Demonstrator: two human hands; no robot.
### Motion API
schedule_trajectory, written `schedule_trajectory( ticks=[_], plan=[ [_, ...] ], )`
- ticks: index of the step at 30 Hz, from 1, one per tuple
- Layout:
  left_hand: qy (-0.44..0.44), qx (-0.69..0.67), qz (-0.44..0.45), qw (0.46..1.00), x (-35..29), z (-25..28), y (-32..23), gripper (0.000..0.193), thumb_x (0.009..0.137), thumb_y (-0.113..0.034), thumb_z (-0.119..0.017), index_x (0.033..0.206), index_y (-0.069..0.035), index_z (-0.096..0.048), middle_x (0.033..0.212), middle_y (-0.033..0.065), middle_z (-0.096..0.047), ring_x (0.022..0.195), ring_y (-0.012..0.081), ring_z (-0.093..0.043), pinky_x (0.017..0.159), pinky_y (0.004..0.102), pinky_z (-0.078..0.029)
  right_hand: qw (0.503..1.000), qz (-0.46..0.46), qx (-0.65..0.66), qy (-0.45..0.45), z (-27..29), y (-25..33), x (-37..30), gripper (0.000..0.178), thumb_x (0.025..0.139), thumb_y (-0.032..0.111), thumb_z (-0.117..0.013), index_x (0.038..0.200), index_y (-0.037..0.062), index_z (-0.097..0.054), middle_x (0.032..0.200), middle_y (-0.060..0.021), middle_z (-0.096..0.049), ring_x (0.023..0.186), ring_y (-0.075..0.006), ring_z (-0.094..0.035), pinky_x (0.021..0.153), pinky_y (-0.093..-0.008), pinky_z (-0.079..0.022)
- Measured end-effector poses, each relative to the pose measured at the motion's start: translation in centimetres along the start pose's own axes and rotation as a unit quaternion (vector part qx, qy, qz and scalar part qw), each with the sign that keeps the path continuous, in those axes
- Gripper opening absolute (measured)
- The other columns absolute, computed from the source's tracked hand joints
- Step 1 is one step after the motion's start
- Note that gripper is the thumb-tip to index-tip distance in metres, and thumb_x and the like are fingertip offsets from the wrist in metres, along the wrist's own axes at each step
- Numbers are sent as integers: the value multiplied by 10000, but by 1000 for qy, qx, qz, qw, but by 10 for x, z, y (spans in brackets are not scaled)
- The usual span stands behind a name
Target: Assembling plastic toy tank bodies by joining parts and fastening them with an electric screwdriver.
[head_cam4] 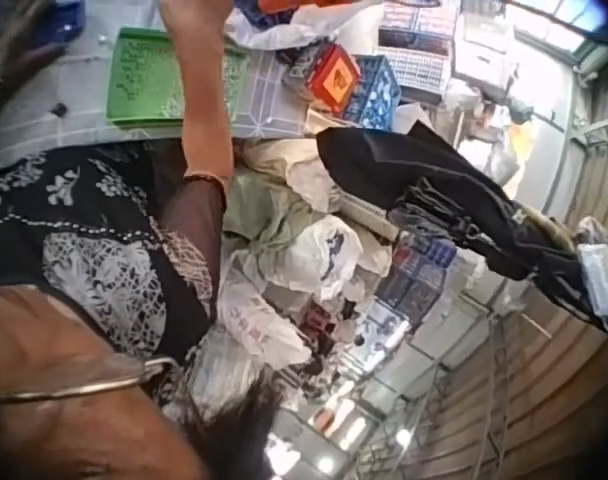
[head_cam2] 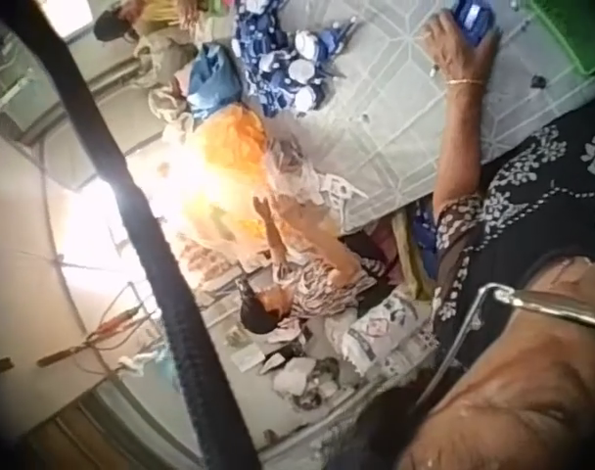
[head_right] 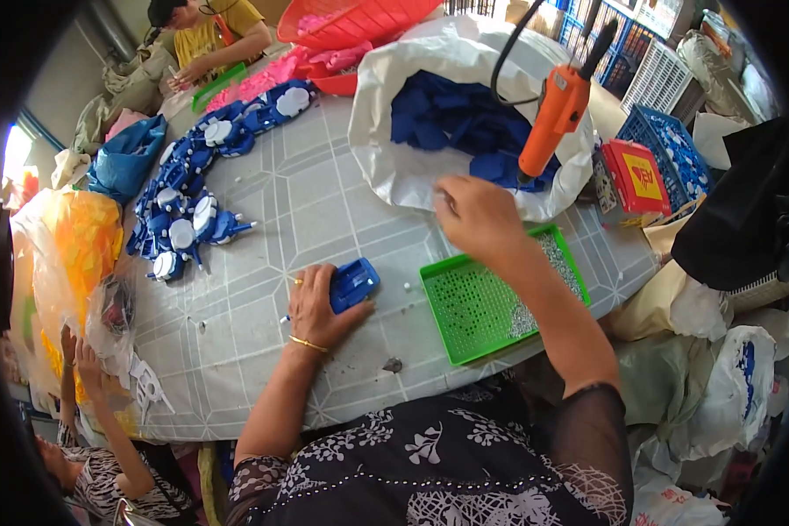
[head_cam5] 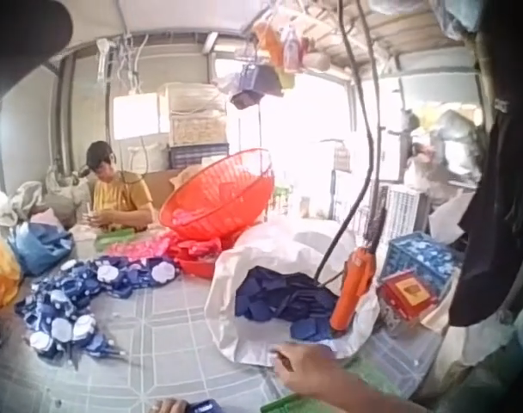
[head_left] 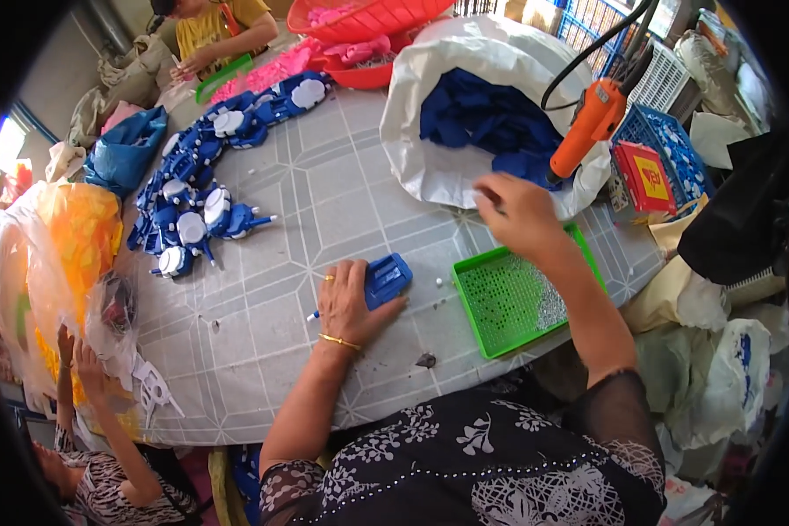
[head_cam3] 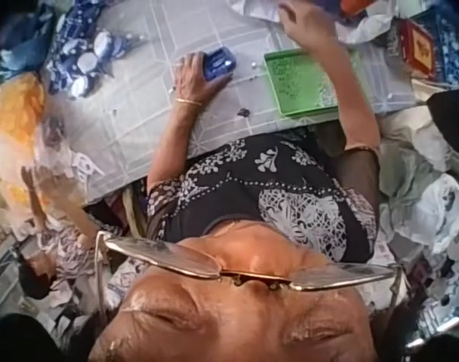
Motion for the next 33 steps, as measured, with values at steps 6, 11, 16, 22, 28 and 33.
schedule_trajectory(
  ticks=[6, 11, 16, 22, 28, 33],
  plan=[
    [32, -41, -64, 997, -2, 10, 1, 671, 705, -408, -845, 1203, -39, -589, 1113, 149, -598, 1057, 364, -560, 904, 470, -446, 968, -121, -211, 62, -110, -121, 144, 501, 850, 372, -723, 1229, 58, -628, 1270, -227, -635, 1181, -400, -624, 992, -495, -523],
    [32, -50, -77, 995, -9, 19, 8, 639, 742, -394, -820, 1225, -43, -593, 1129, 144, -599, 1073, 361, -561, 927, 468, -444, 952, -177, -220, 115, -137, -120, 156, 752, 768, 495, -792, 1328, 47, -566, 1318, -208, -628, 1226, -383, -612, 1034, -471, -516],
    [43, -60, -73, 995, -13, 20, 12, 626, 746, -389, -817, 1221, -47, -596, 1121, 139, -602, 1073, 346, -568, 924, 456, -440, 965, -210, -122, 100, -104, -128, 134, 712, 764, 447, -819, 1305, 39, -599, 1217, -218, -697, 1091, -374, -684, 954, -448, -542],
    [10, -61, -62, 996, -16, 13, 19, 628, 731, -376, -820, 1214, -50, -585, 1078, 136, -586, 1045, 337, -557, 908, 444, -428, 957, -118, 263, -4, -76, -40, 65, 312, 950, 234, -719, 1140, -6, -659, 900, -70, -712, 747, -148, -661, 686, -299, -527],
    [-10, -66, -52, 996, -13, 5, 19, 709, 698, -396, -852, 1235, -26, -574, 1082, 154, -597, 1031, 371, -558, 888, 472, -456, 842, -157, 485, 175, -101, 49, -18, 242, 995, 213, -700, 1091, -5, -661, 869, -23, -680, 752, -93, -626, 671, -259, -505],
    [-63, -71, -25, 995, -15, 0, 26, 783, 679, -411, -881, 1263, 1, -561, 1103, 173, -604, 1033, 397, -573, 884, 468, -481, 902, -123, 323, 258, -111, 39, -22, 252, 979, 253, -714, 963, 2, -689, 773, -2, -653, 727, -78, -573, 650, -274, -467]
  ],
)
Point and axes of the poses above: each hand's wrist, its own x-axis towards the middle knuckle, its own z-axis out of the back of the hand, y = z × x, the point moved 2 cm from there along x, towards the middle knuckle
